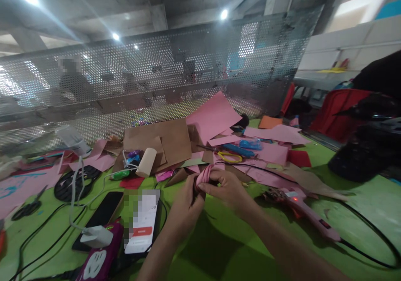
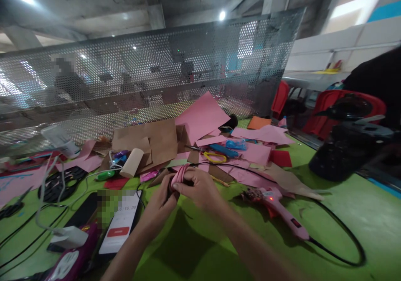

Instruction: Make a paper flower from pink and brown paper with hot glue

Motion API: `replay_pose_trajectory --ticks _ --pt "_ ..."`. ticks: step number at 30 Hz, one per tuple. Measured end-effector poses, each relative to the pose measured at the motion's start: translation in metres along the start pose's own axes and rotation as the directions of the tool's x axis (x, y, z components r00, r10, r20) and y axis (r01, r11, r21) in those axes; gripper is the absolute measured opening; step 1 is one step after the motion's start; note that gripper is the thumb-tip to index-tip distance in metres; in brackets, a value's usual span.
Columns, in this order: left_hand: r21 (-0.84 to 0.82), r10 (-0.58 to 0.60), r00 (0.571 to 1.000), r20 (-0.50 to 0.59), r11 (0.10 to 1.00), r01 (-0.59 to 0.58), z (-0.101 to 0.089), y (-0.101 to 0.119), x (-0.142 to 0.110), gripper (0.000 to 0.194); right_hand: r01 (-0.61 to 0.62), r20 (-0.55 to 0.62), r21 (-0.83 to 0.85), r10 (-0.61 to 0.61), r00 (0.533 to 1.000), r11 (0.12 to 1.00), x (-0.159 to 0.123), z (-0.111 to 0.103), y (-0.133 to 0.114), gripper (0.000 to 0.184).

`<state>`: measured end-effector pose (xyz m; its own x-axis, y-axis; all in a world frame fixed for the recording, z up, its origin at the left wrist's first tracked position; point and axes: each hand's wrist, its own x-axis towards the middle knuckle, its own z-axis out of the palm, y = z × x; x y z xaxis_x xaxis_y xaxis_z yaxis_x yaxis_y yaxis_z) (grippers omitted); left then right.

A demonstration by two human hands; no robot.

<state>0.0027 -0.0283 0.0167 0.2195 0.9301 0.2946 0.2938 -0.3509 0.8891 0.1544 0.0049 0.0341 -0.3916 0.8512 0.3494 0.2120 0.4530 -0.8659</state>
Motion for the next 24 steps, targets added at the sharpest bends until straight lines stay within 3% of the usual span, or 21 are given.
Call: replay_pose_trajectory --ticks 6,11,15,24 --pt "0.013 0.012 1.000 -0.010 1.000 -0.012 0.001 -0.002 0.000 0.036 -0.005 -0.062 -0.031 0.003 0.998 0.999 -0.001 0.006 0.001 0.011" --pt "-0.135 -0.058 0.998 0.039 0.989 0.063 -0.001 0.001 0.001 0.032 0.002 0.046 -0.036 0.000 0.999 0.999 0.001 -0.001 -0.004 0.013" --pt "-0.207 -0.025 0.997 0.071 0.978 0.039 0.000 -0.004 0.002 0.047 0.040 0.090 -0.033 -0.037 0.995 0.999 0.002 -0.005 -0.005 0.006" --pt "-0.108 0.016 0.996 0.088 0.994 -0.007 0.000 -0.006 0.002 0.048 0.073 0.120 -0.146 -0.055 0.991 0.987 0.002 -0.008 -0.004 0.012"
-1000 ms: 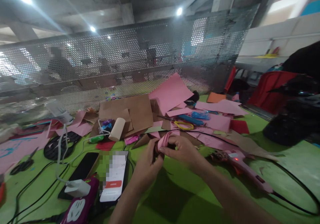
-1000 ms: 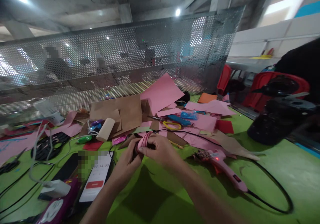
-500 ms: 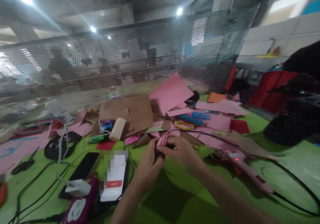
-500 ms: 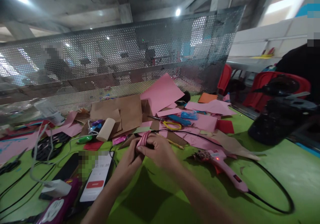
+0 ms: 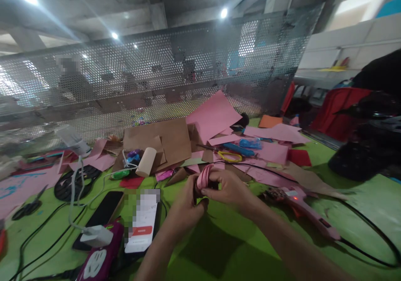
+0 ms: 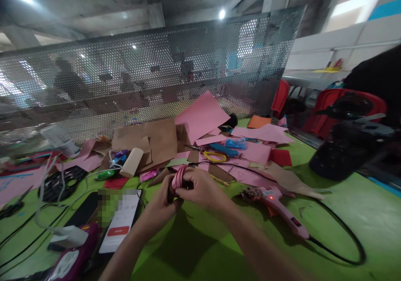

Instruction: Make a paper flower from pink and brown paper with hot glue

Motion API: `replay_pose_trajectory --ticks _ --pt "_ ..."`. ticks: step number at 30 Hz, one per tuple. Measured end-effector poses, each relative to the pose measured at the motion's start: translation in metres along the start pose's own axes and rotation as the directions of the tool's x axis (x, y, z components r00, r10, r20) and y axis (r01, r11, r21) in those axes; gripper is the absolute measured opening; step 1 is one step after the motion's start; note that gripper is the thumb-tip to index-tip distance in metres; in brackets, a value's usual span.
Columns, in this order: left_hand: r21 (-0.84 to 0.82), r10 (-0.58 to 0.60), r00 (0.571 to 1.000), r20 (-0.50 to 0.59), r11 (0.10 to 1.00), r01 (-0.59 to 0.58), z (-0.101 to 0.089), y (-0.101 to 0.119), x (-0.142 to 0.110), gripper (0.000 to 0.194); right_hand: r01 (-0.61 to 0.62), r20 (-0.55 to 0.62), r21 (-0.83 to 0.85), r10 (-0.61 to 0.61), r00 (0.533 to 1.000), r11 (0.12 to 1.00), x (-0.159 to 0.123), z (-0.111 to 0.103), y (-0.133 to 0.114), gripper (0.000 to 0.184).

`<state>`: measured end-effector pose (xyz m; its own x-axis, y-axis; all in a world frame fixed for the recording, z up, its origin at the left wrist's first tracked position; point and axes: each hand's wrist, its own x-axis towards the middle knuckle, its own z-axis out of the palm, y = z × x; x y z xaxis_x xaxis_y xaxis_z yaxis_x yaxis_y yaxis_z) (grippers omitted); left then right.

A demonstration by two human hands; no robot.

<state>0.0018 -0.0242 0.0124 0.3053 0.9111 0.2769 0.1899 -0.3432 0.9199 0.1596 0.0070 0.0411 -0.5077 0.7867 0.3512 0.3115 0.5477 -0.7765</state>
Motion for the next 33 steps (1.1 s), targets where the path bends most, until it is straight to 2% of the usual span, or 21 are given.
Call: replay_pose_trajectory --ticks 5,12,21,29,33 --pt "0.093 -0.008 1.000 -0.030 0.996 0.011 0.002 -0.001 -0.002 0.052 -0.029 -0.053 -0.100 0.024 0.998 0.995 -0.001 0.005 0.004 0.011" --pt "0.102 -0.026 0.998 -0.058 0.994 0.032 0.003 -0.006 -0.001 0.050 -0.066 -0.106 -0.165 0.048 0.993 0.984 -0.001 0.008 -0.002 0.012" --pt "0.092 -0.026 1.000 -0.011 0.995 0.027 0.001 -0.009 -0.001 0.045 0.056 0.036 -0.146 -0.051 0.998 0.988 -0.001 0.000 0.007 0.015" --pt "0.047 -0.027 1.000 -0.006 0.999 0.028 0.002 -0.011 -0.001 0.048 0.073 0.001 -0.317 -0.077 0.997 0.945 -0.003 0.003 0.001 0.012" --pt "0.061 -0.039 0.999 -0.001 0.997 0.039 0.000 -0.011 -0.001 0.049 0.079 0.003 -0.293 -0.082 0.997 0.953 -0.003 0.003 0.002 0.012"
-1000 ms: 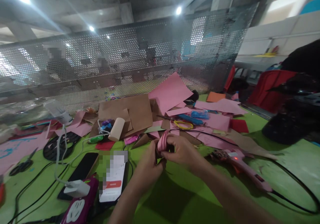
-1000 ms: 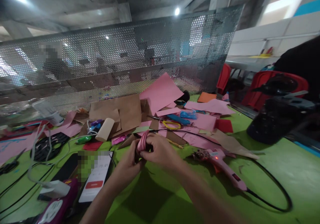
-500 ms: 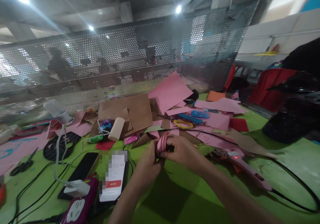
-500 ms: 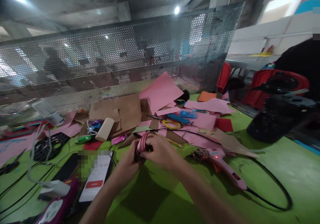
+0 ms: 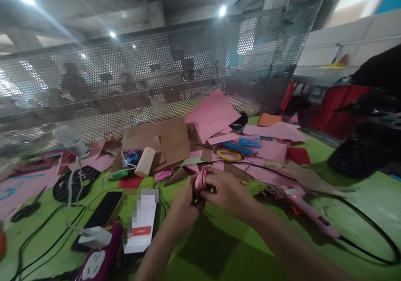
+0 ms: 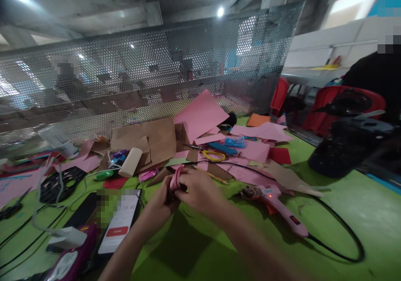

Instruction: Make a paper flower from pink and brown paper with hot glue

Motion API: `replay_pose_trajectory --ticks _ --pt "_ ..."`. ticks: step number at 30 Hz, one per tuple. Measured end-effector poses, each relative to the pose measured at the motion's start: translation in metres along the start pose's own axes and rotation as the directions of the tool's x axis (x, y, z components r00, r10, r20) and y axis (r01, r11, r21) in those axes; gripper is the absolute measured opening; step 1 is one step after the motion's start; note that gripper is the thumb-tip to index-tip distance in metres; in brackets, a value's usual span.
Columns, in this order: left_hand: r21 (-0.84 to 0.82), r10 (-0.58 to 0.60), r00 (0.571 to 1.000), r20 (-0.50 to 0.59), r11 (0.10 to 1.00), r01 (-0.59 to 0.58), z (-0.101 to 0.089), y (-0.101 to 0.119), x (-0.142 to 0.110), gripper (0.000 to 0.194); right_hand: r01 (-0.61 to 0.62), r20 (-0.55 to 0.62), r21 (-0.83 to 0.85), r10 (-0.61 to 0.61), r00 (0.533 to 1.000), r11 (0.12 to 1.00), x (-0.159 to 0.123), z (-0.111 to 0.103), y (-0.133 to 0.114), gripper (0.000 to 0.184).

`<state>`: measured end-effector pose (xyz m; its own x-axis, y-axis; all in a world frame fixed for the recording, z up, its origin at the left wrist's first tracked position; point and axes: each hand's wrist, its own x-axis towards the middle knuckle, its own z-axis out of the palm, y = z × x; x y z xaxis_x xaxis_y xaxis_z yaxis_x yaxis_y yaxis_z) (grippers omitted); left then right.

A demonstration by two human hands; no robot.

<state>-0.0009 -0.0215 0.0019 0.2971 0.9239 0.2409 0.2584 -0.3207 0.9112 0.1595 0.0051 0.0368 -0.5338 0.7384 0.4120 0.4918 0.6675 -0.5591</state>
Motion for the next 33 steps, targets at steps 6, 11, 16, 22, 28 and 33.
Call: replay_pose_trajectory --ticks 6,11,16,22,28,33 --pt "0.025 0.020 1.000 -0.003 0.999 -0.020 -0.001 0.000 0.000 0.043 0.012 0.019 0.027 -0.013 1.000 1.000 0.001 0.001 0.005 0.015" --pt "0.041 0.032 0.999 -0.023 0.999 -0.031 -0.001 0.000 0.000 0.042 -0.043 -0.006 0.080 0.044 0.999 0.996 0.001 0.004 -0.001 0.019" --pt "0.014 0.046 0.997 -0.063 0.999 -0.045 0.003 -0.002 0.002 0.041 -0.095 0.036 0.166 0.090 0.995 0.981 0.000 0.004 -0.002 0.021" --pt "-0.222 0.031 0.994 -0.103 0.974 -0.053 0.004 0.003 0.005 0.035 -0.065 0.021 0.212 0.063 0.998 0.975 0.001 -0.003 -0.008 0.010" --pt "-0.361 -0.051 0.996 -0.068 0.932 0.023 -0.005 0.011 -0.001 0.038 0.033 0.046 0.235 -0.045 0.998 0.971 0.001 -0.014 -0.013 0.014" --pt "-0.383 -0.087 0.995 -0.044 0.922 0.064 -0.008 0.009 -0.003 0.037 0.066 0.038 0.210 -0.075 0.996 0.975 0.002 -0.012 -0.006 0.009"
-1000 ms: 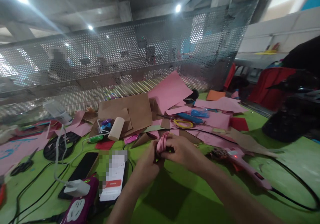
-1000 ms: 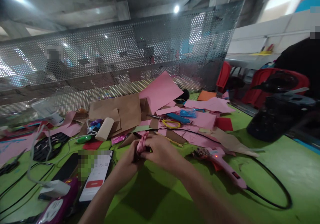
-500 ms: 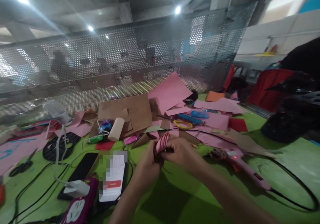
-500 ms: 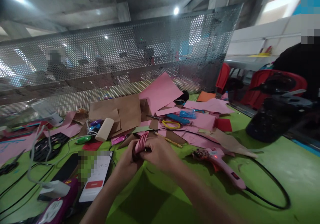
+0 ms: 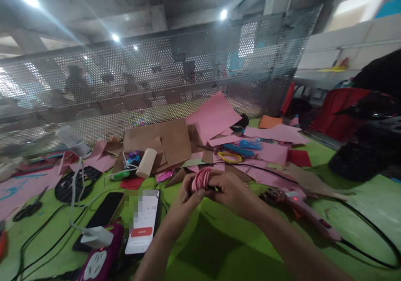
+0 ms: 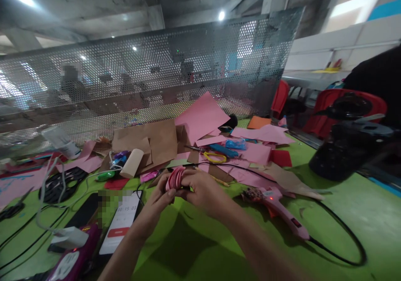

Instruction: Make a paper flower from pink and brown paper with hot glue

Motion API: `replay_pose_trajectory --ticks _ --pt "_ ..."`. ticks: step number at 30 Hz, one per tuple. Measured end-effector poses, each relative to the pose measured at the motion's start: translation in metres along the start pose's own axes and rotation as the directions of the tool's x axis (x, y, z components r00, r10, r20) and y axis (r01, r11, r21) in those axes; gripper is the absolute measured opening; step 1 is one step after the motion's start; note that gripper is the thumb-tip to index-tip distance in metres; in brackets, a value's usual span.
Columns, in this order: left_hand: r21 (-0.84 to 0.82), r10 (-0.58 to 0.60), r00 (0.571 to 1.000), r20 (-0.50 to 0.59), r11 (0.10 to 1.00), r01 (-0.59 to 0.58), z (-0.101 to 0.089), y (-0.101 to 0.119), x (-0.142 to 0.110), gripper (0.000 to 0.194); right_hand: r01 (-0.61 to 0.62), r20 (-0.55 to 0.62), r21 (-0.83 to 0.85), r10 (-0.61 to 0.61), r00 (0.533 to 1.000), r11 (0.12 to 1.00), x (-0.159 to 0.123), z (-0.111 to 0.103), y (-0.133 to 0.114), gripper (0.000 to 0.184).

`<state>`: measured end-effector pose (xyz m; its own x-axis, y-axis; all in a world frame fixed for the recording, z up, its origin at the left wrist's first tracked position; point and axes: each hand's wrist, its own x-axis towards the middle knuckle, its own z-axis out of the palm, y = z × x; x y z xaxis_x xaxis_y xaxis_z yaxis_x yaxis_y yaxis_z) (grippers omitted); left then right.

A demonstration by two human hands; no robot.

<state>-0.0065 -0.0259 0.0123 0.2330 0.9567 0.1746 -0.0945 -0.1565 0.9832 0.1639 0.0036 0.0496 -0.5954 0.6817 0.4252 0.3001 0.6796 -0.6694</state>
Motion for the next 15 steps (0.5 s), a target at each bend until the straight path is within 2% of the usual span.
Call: replay_pose_trajectory --ticks 4,8,15 --pt "0.085 -0.054 0.996 -0.070 0.995 0.060 0.002 0.003 -0.001 0.037 0.021 -0.001 0.017 -0.021 1.000 1.000 0.000 0.002 0.004 0.014" --pt "0.019 -0.076 0.992 -0.100 0.997 0.078 0.002 -0.001 0.001 0.039 0.026 0.009 0.015 -0.026 1.000 1.000 0.000 -0.001 0.005 0.013" --pt "-0.055 -0.058 0.997 -0.049 0.997 0.056 -0.002 -0.010 0.007 0.040 -0.003 0.055 0.010 0.002 0.998 1.000 0.000 -0.008 0.002 0.014"
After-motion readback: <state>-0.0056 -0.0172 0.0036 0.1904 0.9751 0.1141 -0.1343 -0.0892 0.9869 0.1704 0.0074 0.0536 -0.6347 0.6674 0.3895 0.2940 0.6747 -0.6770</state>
